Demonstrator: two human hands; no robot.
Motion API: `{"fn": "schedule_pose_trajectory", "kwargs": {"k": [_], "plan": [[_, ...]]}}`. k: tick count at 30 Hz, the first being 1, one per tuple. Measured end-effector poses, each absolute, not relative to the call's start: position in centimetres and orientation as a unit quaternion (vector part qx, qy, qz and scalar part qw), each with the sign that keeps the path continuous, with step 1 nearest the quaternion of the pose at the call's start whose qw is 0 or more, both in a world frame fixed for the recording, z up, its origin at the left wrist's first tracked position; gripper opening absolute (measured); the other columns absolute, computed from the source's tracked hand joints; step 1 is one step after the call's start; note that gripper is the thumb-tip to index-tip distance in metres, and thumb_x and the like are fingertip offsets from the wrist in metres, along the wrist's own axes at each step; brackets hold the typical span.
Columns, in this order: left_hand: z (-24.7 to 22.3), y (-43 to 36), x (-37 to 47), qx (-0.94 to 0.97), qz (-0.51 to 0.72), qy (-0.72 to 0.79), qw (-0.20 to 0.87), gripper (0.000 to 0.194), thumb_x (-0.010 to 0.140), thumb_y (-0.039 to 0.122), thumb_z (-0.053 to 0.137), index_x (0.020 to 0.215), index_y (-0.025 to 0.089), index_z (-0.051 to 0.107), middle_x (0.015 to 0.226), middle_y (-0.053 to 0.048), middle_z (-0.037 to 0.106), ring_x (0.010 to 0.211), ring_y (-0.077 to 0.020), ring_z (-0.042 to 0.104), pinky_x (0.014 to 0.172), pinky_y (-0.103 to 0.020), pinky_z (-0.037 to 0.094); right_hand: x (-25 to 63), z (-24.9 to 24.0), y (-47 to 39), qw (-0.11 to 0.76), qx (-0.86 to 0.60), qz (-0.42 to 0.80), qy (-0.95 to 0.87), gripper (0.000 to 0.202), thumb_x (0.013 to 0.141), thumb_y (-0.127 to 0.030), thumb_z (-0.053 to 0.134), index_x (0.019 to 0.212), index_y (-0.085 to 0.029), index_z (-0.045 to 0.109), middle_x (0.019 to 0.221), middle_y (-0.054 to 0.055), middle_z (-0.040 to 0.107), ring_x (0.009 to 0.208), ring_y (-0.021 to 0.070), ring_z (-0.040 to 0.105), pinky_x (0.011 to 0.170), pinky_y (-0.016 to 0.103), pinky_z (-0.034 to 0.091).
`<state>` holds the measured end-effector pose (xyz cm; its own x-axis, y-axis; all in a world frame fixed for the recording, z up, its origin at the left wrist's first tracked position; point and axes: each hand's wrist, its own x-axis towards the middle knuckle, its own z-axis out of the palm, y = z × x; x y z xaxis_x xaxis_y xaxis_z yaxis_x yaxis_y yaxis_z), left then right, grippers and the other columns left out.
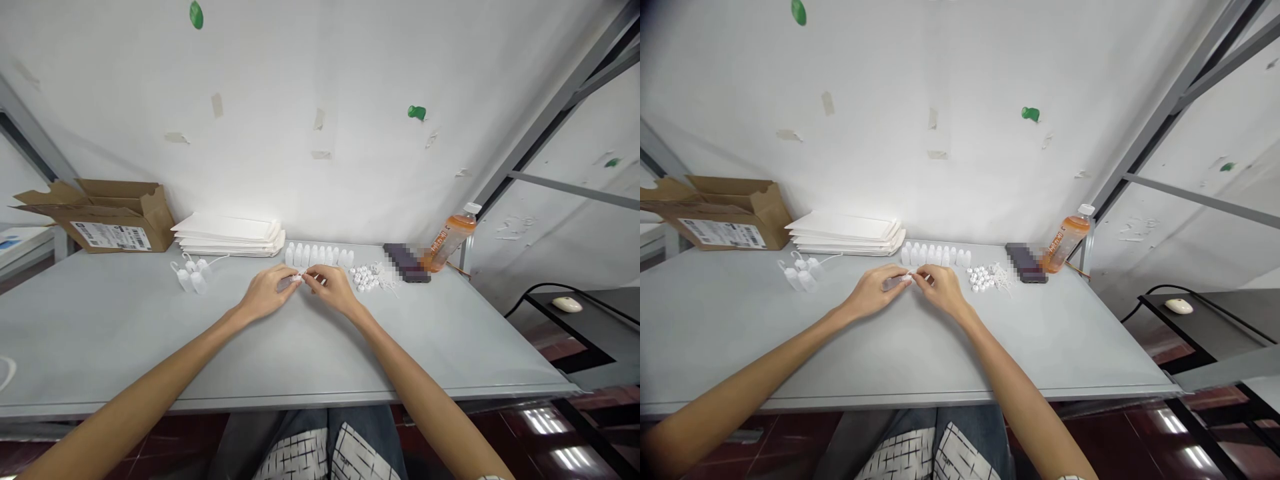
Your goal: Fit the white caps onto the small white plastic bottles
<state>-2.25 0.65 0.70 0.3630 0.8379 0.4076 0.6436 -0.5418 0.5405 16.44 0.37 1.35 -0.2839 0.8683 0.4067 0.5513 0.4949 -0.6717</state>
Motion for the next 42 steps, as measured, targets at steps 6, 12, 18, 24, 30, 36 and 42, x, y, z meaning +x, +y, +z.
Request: {"fn": "schedule_pose_trajectory", "kwargs": {"k": [6,12,18,24,30,36,42], "plan": [[0.7,0.5,-2.3,0.826,0.310,0.460,0.102,0.033,0.092,0.044,0.046,0.097,0.022,0.070,0.097,-0.004,0.070,0.075,-0.0176,0.061,0.064,-0.027,0.042,16.2,1.2,0.3,0.387,-0.481,0.172,-0.767,0.018,0.085,-0.022,0.054,0.077,-0.018,0.069,0.072,0.001,0.069,0.063,0.0116,0.060,0.059,0.021,0.040],[0.7,-0.1,-1.8,0.834,0.294,0.459,0.086,0.032,0.091,0.040,0.045,0.085,0.021,0.070,0.081,-0.005,0.069,0.069,-0.0180,0.059,0.059,-0.026,0.037,15.9,1.1,-0.1,0.396,-0.494,0.157,-0.758,0.020,0.082,-0.020,0.053,0.071,-0.018,0.069,0.068,0.000,0.068,0.062,0.0117,0.058,0.058,0.021,0.039],[1.3,-0.2,-1.7,0.819,0.328,0.454,0.126,0.034,0.089,0.038,0.047,0.066,0.019,0.064,0.062,-0.001,0.061,0.058,-0.0148,0.052,0.056,-0.026,0.034,15.2,0.5,-0.3,0.433,-0.481,0.067,-0.759,0.022,0.084,-0.023,0.052,0.076,-0.018,0.071,0.077,0.003,0.069,0.059,0.0099,0.058,0.055,0.022,0.038],[2.0,-0.2,-1.7,0.738,0.343,0.452,0.365,0.040,0.086,0.045,0.051,0.057,0.018,0.051,0.043,0.003,0.048,0.042,-0.0105,0.044,0.049,-0.024,0.036,14.8,-0.1,-0.2,0.423,-0.498,0.014,-0.757,0.023,0.085,-0.023,0.052,0.074,-0.018,0.071,0.077,0.003,0.069,0.057,0.0091,0.057,0.054,0.022,0.035],[2.1,0.0,-1.5,0.672,0.355,0.428,0.489,0.038,0.080,0.046,0.060,0.056,0.017,0.055,0.043,0.002,0.050,0.039,-0.0099,0.046,0.045,-0.024,0.040,14.9,-0.4,0.0,0.418,-0.510,-0.023,-0.751,0.023,0.085,-0.022,0.051,0.073,-0.018,0.071,0.074,0.003,0.068,0.059,0.0098,0.058,0.053,0.023,0.032],[2.4,0.0,-1.5,0.649,0.364,0.427,0.513,0.042,0.080,0.049,0.061,0.054,0.017,0.055,0.044,0.001,0.049,0.038,-0.0098,0.045,0.042,-0.025,0.039,14.7,-0.4,0.0,0.420,-0.521,-0.010,-0.743,0.023,0.087,-0.023,0.051,0.078,-0.020,0.072,0.077,0.003,0.070,0.062,0.0108,0.061,0.057,0.024,0.035],[2.1,0.1,-1.6,0.646,0.360,0.412,0.532,0.037,0.075,0.044,0.067,0.054,0.016,0.056,0.049,0.001,0.050,0.040,-0.0094,0.046,0.042,-0.025,0.040,15.5,0.4,0.1,0.432,-0.543,0.007,-0.720,0.021,0.084,-0.019,0.052,0.079,-0.019,0.072,0.078,0.002,0.070,0.064,0.0115,0.061,0.059,0.024,0.036]]}}
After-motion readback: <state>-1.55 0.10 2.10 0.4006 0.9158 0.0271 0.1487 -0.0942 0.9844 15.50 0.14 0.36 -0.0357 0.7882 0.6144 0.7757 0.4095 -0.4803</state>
